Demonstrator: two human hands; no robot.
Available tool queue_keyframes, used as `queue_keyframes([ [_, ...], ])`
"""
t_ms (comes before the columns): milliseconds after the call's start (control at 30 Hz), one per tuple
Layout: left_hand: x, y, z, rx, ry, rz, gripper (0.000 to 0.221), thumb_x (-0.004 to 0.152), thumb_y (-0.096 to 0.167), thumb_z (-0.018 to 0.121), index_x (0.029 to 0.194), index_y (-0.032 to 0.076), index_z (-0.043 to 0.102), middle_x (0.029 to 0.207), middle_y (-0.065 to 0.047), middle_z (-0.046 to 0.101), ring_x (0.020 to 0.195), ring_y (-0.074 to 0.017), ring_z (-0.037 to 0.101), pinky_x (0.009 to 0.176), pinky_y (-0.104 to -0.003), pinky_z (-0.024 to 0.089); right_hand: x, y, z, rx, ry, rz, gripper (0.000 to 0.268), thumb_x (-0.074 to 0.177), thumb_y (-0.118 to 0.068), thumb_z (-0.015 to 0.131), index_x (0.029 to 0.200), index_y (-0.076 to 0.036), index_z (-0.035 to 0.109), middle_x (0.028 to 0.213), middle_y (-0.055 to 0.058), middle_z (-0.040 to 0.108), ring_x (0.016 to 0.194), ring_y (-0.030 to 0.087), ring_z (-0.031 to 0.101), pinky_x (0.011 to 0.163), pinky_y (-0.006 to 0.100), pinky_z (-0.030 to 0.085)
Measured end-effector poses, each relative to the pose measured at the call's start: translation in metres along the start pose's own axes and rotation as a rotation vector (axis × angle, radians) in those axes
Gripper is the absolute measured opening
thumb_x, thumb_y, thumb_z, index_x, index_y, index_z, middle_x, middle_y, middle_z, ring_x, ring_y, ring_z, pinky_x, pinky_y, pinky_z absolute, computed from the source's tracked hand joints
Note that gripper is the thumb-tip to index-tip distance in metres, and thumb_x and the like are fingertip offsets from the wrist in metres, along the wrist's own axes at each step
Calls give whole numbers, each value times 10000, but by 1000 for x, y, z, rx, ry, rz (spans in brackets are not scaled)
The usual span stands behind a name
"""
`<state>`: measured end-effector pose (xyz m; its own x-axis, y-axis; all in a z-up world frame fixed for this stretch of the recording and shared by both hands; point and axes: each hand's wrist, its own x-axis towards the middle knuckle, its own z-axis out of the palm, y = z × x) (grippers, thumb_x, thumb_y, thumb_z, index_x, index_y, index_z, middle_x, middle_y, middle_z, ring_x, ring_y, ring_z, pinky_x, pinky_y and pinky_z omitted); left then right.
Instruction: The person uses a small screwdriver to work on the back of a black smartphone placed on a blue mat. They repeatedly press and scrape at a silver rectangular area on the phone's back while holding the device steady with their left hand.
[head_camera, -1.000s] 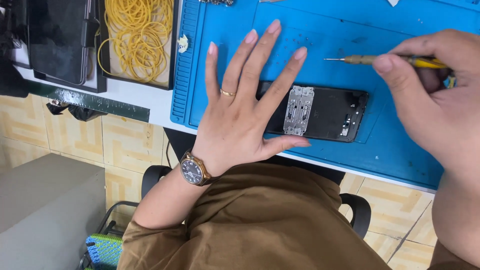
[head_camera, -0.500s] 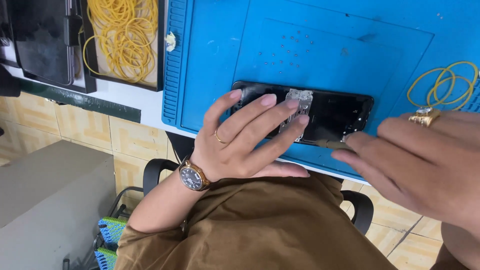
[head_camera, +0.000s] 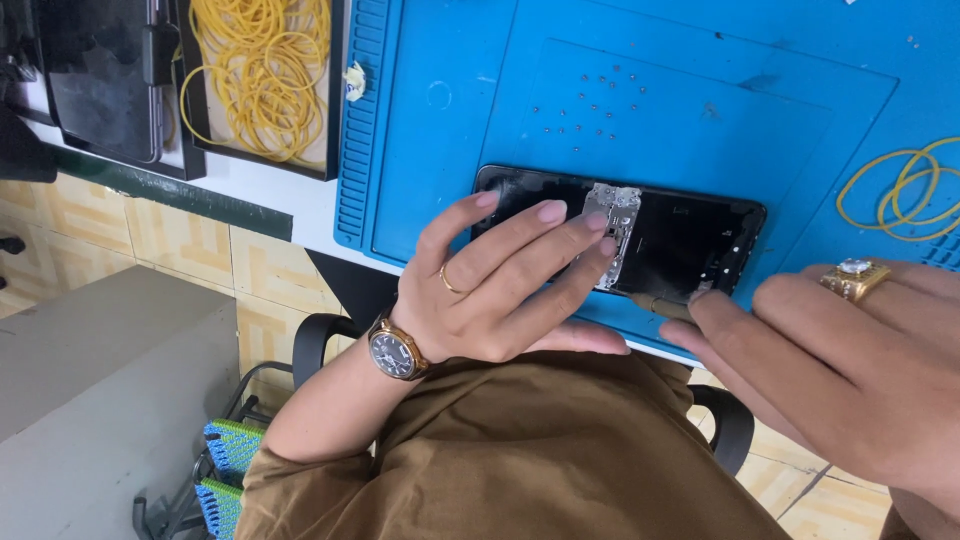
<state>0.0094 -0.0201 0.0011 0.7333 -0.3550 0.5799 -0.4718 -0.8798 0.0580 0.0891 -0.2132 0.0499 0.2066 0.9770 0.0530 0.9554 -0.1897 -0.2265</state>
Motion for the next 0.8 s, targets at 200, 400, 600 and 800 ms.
queue_keyframes([
  [200,-1,1,-3,-32,-29,-20,474,774,605,436,839,175,623,946,0,523,919,-125,444,785,-291,367,-2,-6,3,-17,-27,15,244,797,-321,540,780,-78,537,496,13,372,338,189,368,336,303,284],
  [400,-1,2,-4,-21,-23,-30,476,764,615,451,819,173,617,944,0,524,911,-123,456,789,-289,356,-9,-6,5,-105,-42,17,259,812,-335,531,800,-76,545,552,19,397,422,178,434,382,283,326],
  [600,0,2,-5,-46,-30,-40,483,740,615,480,817,157,612,924,-13,538,892,-132,476,767,-293,364,-2,-14,-5,-152,-93,46,238,836,-339,480,811,-104,510,512,13,319,374,175,372,349,285,285],
  [800,3,3,-9,-59,-66,-63,479,756,594,427,842,155,601,971,-35,514,921,-154,464,783,-310,353,2,-24,-14,-249,-72,98,220,872,-325,467,791,-123,502,532,9,326,370,178,320,360,286,257],
])
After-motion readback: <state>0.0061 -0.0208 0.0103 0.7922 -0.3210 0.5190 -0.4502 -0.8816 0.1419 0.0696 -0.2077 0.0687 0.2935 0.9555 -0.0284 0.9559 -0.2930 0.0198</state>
